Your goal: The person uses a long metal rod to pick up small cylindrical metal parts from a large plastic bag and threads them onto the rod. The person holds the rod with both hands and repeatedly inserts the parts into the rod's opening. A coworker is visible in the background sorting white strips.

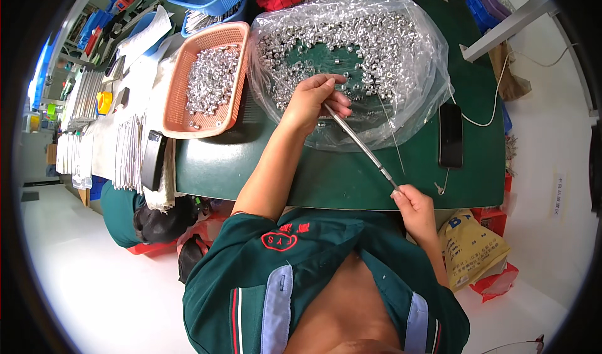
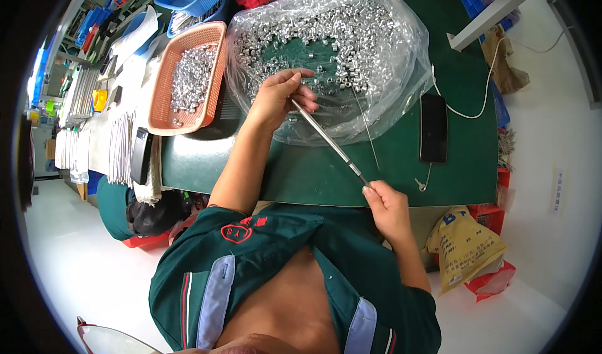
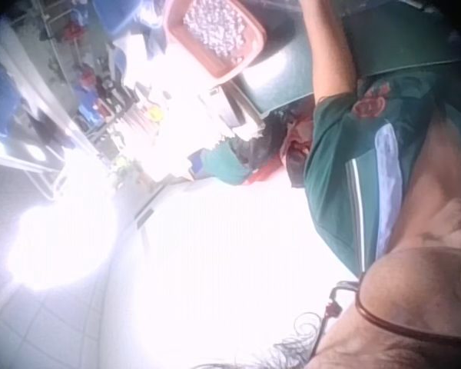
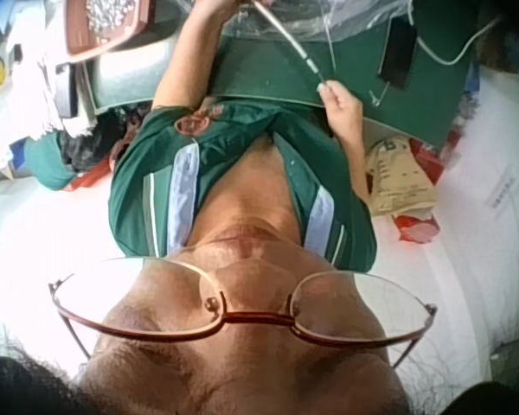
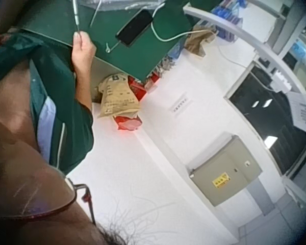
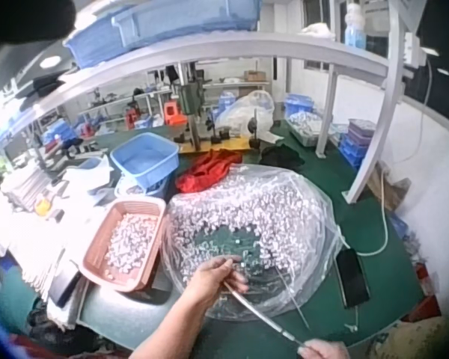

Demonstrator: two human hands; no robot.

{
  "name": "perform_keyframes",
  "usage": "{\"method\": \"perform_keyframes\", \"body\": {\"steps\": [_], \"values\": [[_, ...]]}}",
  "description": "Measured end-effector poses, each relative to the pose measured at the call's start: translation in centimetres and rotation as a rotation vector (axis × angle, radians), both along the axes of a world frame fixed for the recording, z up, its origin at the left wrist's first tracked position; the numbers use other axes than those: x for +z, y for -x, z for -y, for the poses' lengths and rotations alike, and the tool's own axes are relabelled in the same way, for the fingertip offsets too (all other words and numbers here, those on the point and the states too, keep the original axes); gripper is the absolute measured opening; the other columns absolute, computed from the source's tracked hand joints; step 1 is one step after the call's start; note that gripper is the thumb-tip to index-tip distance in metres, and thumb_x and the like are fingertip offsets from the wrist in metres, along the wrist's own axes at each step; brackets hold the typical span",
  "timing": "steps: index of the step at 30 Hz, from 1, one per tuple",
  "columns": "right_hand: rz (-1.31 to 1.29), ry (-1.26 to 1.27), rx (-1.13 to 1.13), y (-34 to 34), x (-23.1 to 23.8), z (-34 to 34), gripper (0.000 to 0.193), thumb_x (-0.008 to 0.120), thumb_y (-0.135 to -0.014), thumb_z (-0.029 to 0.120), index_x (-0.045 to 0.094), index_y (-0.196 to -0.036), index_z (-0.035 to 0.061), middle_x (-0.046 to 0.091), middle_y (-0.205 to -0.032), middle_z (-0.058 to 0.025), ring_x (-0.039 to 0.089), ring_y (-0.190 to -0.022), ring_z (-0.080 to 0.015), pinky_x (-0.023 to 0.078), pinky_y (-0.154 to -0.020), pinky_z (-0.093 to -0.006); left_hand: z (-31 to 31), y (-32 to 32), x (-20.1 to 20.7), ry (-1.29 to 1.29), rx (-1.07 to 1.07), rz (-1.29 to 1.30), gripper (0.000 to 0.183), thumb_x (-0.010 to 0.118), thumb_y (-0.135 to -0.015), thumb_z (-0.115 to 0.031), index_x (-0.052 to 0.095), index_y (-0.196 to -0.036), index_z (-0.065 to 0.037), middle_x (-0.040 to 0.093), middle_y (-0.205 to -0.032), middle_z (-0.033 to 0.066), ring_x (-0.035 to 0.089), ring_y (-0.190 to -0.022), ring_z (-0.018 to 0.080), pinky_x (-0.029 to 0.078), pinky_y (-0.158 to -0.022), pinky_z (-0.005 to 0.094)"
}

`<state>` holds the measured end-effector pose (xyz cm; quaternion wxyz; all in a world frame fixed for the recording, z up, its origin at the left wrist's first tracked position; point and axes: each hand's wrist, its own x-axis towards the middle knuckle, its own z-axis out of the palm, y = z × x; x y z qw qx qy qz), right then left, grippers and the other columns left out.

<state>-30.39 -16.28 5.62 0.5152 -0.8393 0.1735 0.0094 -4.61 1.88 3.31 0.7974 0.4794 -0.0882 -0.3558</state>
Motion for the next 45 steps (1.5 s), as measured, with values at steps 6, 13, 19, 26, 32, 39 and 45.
{"method": "perform_keyframes", "body": {"steps": [6,13,19,26,32,39,45], "values": [[0.015,-0.088,0.007,0.1,-0.8,0.1,0.015,0.057,-0.089,0.012,0.058,-0.082,-0.0006,0.045,-0.059,0.0011,0.039,-0.053,-0.0053,0.032,-0.048,-0.0235,0.0,-0.5,-1.4,0.446,-0.142,-0.247,0.037,0.04,-0.098,-0.023,0.045,-0.12,0.006,0.066,-0.082,0.0152,0.067,-0.072,0.0272,0.054,-0.068,0.0355],[-0.215,-0.676,-0.021,0.1,-2.4,-0.2,0.018,0.053,-0.093,0.018,0.059,-0.085,0.0027,0.038,-0.058,0.0075,0.034,-0.051,-0.0014,0.026,-0.045,-0.0188,0.3,-0.5,-1.7,0.792,-0.22,-0.452,0.05,0.037,-0.097,-0.037,0.043,-0.127,0.004,0.065,-0.102,0.0169,0.062,-0.095,0.0328,0.043,-0.096,0.0483],[-0.201,-0.619,-0.026,0.0,-2.3,0.2,0.018,0.053,-0.093,0.018,0.06,-0.085,0.0031,0.038,-0.058,0.0074,0.033,-0.05,-0.0015,0.026,-0.045,-0.0189,0.3,-0.4,-0.4,0.743,-0.102,-0.437,0.051,0.033,-0.098,-0.036,0.042,-0.129,0.004,0.061,-0.115,0.0167,0.055,-0.112,0.0332,0.037,-0.103,0.0491],[-0.213,-0.479,-0.015,0.3,-1.5,0.6,0.017,0.054,-0.092,0.017,0.061,-0.084,0.0026,0.041,-0.059,0.0075,0.035,-0.052,-0.0014,0.028,-0.047,-0.0196,-0.1,-1.0,-1.5,0.759,-0.138,-0.487,0.053,0.035,-0.098,-0.036,0.04,-0.132,0.004,0.059,-0.117,0.0178,0.052,-0.116,0.0343,0.036,-0.104,0.0486],[-0.221,-0.399,0.023,0.4,-1.0,0.8,0.017,0.055,-0.09,0.016,0.061,-0.084,0.001,0.044,-0.064,0.0063,0.038,-0.061,-0.0031,0.032,-0.056,-0.0205,-0.2,-1.3,-1.5,0.733,-0.221,-0.461,0.054,0.035,-0.098,-0.036,0.036,-0.134,0.004,0.061,-0.113,0.0194,0.056,-0.11,0.0339,0.042,-0.099,0.0481],[-0.198,-0.314,0.047,0.5,-1.2,1.2,0.017,0.055,-0.09,0.015,0.06,-0.084,-0.0002,0.048,-0.065,0.0033,0.042,-0.063,-0.0046,0.035,-0.057,-0.0222,-0.3,-0.5,-0.5,0.498,-0.265,-0.36,0.056,0.036,-0.098,-0.036,0.033,-0.135,0.006,0.064,-0.105,0.0208,0.062,-0.101,0.0337,0.047,-0.093,0.0463],[-0.078,-0.023,0.076,0.4,0.3,1.5,0.014,0.057,-0.087,0.013,0.058,-0.085,-0.001,0.05,-0.061,-0.0044,0.044,-0.056,-0.009,0.037,-0.052,-0.0261,-0.5,0.4,1.6,0.03,-0.277,0.0,0.054,0.035,-0.099,-0.034,0.034,-0.132,0.01,0.065,-0.094,0.0229,0.066,-0.089,0.0319,0.053,-0.084,0.0411]]}}
